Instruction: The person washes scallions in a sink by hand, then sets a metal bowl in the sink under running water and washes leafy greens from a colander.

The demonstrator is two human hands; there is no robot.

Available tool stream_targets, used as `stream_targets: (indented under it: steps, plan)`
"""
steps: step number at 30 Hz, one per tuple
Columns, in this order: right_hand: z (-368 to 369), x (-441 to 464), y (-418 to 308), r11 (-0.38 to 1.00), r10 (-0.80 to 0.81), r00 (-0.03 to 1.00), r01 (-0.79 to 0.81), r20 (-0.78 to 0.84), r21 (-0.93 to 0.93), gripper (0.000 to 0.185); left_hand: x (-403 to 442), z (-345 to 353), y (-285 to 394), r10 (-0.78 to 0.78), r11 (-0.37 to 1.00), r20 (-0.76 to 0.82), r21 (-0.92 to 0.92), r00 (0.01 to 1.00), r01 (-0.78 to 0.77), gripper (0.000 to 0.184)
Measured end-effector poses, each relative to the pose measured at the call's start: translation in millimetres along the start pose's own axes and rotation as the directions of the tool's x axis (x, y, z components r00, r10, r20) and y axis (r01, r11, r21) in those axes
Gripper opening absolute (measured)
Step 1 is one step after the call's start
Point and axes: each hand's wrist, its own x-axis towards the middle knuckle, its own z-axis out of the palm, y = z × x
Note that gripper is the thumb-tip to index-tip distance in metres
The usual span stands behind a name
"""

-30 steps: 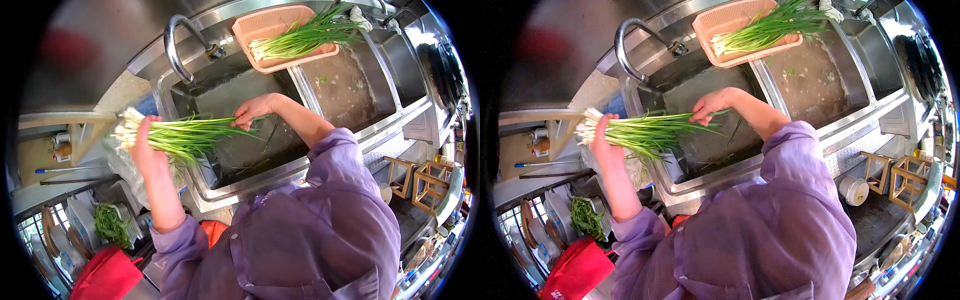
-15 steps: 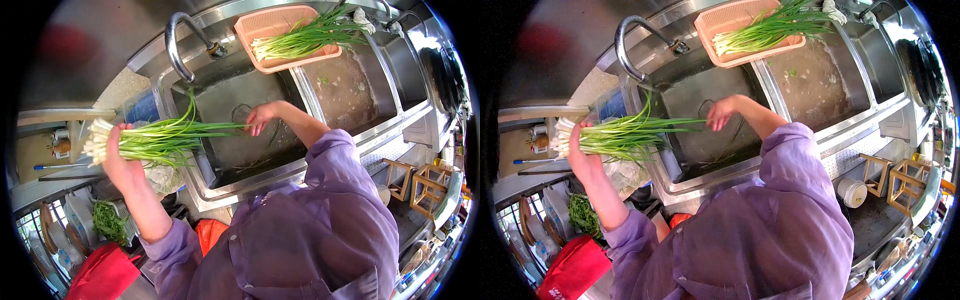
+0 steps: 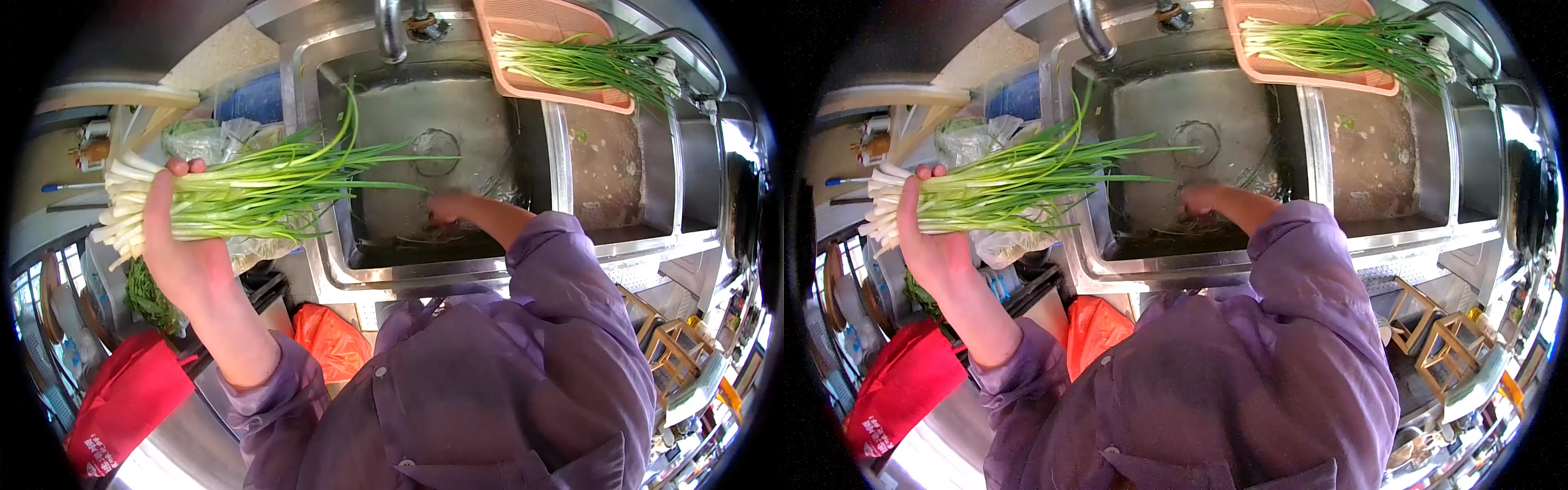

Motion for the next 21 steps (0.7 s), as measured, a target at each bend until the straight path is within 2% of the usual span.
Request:
stream_targets:
  steps: [1,2,3,5,6,7,8,9,11,12,13,14,15,17,19,21]
  plan:
    - [-8,1,16,0.99,0.138,0.982,-0.133,-0.126,0.048,0.023,-1,-2,-1,0.002,1.0,-0.011,0.0,1.0,-0.002,0.013]
    - [-14,5,35,0.922,0.334,0.917,-0.269,-0.219,0.28,0.022,-1,-4,-2,-0.012,1.0,-0.027,0.007,1.0,0.012,0.014]
    - [-19,10,52,0.785,0.531,0.806,-0.353,-0.259,0.509,0.02,0,-5,-2,-0.026,1.0,-0.039,0.012,0.999,0.026,0.016]
    - [-49,-1,64,0.844,0.534,0.75,-0.447,-0.39,0.296,0.02,0,-7,-4,-0.039,0.999,-0.024,-0.004,0.999,0.039,0.017]
    - [-57,-5,72,0.845,0.534,0.745,-0.449,-0.4,0.292,0.02,0,-7,-6,-0.054,0.998,-0.007,-0.019,0.998,0.054,0.019]
    - [-64,-10,79,0.78,0.504,0.747,-0.18,-0.432,0.599,0.022,-1,-6,-9,-0.047,0.998,-0.002,-0.029,0.999,0.047,0.019]
    - [-70,-13,84,0.588,0.482,0.738,0.127,-0.472,0.799,0.023,-2,-5,-13,-0.038,0.999,0.025,0.008,0.999,0.038,0.021]
    - [-80,-22,80,0.593,0.484,0.731,0.13,-0.481,0.795,0.023,-4,-1,-17,-0.031,0.999,0.055,0.046,0.998,0.028,0.023]
    - [-108,-53,55,0.216,0.359,0.753,0.508,-0.552,0.834,0.028,-11,11,-27,-0.014,0.995,0.181,0.096,0.983,-0.004,0.031]
    - [-120,-67,44,0.222,0.367,0.74,0.519,-0.564,0.825,0.028,-16,17,-34,-0.045,0.994,0.21,0.109,0.977,0.022,0.031]
    - [-130,-79,32,0.215,0.296,0.759,0.539,-0.58,0.814,0.027,-20,23,-43,-0.075,0.991,0.239,0.124,0.968,0.046,0.032]
    - [-139,-91,20,0.205,0.223,0.773,0.558,-0.594,0.804,0.026,-22,26,-54,-0.142,0.987,0.283,0.118,0.949,0.113,0.031]
    - [-148,-102,7,0.207,0.23,0.763,0.568,-0.604,0.796,0.026,-22,28,-67,-0.21,0.976,0.324,0.117,0.923,0.181,0.03]
    - [-161,-122,-16,0.156,0.048,0.776,0.616,-0.629,0.772,0.028,-20,30,-96,-0.325,0.946,0.373,0.142,0.869,0.292,0.028]
    - [-168,-132,-30,0.156,0.014,0.775,0.623,-0.632,0.766,0.029,-17,32,-115,-0.449,0.893,0.335,0.132,0.828,0.431,0.027]
    - [-170,-135,-37,0.13,-0.152,0.806,0.59,-0.572,0.797,0.029,-17,35,-122,-0.433,0.898,0.364,0.101,0.825,0.427,0.033]
